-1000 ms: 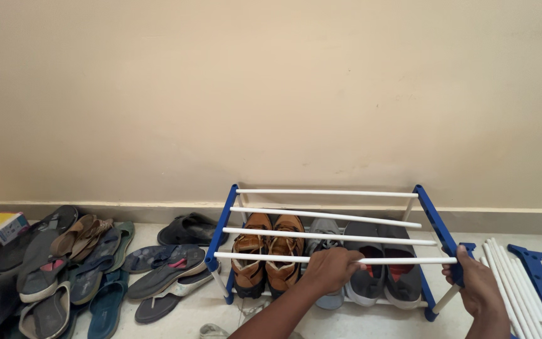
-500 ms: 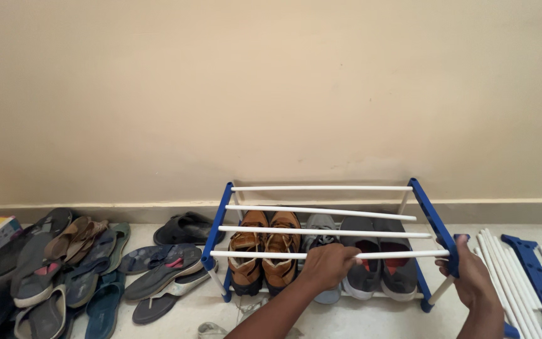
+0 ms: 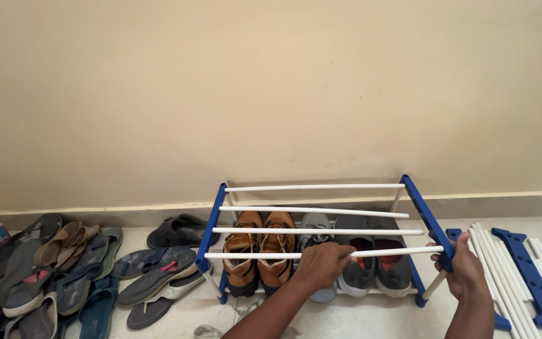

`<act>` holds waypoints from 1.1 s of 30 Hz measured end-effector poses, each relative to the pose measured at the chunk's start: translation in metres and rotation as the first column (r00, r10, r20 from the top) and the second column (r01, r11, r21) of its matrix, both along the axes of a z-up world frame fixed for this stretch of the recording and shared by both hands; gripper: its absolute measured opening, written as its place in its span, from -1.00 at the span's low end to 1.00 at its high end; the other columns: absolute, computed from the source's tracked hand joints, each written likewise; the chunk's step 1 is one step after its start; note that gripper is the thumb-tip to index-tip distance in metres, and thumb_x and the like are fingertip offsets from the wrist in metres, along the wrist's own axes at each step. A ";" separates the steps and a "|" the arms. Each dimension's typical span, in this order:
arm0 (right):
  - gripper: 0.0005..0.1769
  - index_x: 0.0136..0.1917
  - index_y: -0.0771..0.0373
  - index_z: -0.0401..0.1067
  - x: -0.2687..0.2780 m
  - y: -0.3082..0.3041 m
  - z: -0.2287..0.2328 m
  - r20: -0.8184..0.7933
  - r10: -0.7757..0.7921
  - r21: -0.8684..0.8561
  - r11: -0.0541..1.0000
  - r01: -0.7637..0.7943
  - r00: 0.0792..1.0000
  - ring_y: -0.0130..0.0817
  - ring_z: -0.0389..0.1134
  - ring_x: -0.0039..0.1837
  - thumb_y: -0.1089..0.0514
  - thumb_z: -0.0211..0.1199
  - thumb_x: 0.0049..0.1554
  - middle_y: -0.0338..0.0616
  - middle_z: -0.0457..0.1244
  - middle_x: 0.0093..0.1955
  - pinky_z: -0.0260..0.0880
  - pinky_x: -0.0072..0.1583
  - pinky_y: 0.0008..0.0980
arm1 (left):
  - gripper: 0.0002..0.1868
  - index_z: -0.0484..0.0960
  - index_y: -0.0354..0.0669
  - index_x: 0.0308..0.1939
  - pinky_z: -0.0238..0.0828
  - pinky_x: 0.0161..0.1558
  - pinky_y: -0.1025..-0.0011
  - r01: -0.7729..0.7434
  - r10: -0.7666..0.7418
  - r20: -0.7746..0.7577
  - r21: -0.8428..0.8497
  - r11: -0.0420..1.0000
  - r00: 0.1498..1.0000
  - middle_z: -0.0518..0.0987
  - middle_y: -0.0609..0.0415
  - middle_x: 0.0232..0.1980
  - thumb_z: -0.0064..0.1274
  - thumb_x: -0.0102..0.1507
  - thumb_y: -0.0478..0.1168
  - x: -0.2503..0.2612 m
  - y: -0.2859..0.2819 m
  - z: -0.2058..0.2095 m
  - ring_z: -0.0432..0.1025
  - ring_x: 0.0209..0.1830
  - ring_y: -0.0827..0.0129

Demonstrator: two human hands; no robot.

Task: The person wipes a white plastic rod with a cloth and then inserts it into a blue shoe rack frame. They continue to insert additional rods into the rack, completing the assembly of the shoe rack.

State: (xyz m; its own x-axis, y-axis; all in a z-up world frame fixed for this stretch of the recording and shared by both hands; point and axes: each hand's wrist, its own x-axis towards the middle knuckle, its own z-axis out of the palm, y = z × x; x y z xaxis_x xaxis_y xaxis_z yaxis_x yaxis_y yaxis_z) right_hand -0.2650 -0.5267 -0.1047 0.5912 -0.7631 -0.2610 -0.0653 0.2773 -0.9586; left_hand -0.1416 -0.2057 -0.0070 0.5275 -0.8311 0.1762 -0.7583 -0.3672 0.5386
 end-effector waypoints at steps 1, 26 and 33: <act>-0.10 0.26 0.29 0.45 0.000 0.001 0.000 0.001 -0.005 0.006 1.000 0.005 1.000 -0.34 0.16 -0.13 -0.41 -0.52 0.45 -0.03 0.33 -0.08 0.24 -0.03 -0.29 | -0.67 0.70 0.04 0.09 0.42 -0.11 0.09 0.004 -0.004 0.004 -0.003 1.000 1.000 0.67 -0.06 -0.20 0.00 0.35 0.02 0.000 0.001 -0.001 0.55 -0.11 0.04; -0.18 0.30 0.21 0.45 0.000 0.020 0.026 -0.193 0.005 -0.048 0.999 -0.015 0.981 -0.25 0.28 0.04 -0.36 -0.47 0.44 0.05 0.35 0.01 0.28 0.15 -0.16 | -0.70 0.74 0.10 0.04 0.41 -0.02 0.11 0.053 -0.055 0.050 0.035 0.998 0.997 0.64 0.00 -0.20 -0.06 0.38 -0.01 -0.009 0.002 0.007 0.54 -0.07 0.09; -0.38 0.34 0.24 0.35 0.000 0.026 0.040 -0.154 -0.049 -0.091 0.995 0.035 0.987 -0.24 0.35 0.15 -0.23 -0.32 0.46 0.04 0.39 0.19 0.34 0.16 -0.14 | -0.55 0.58 -0.02 0.22 0.35 0.12 0.11 -0.087 0.077 -0.078 -0.139 0.986 0.994 0.47 -0.07 0.17 0.07 0.31 0.06 0.013 -0.025 0.010 0.45 0.13 0.03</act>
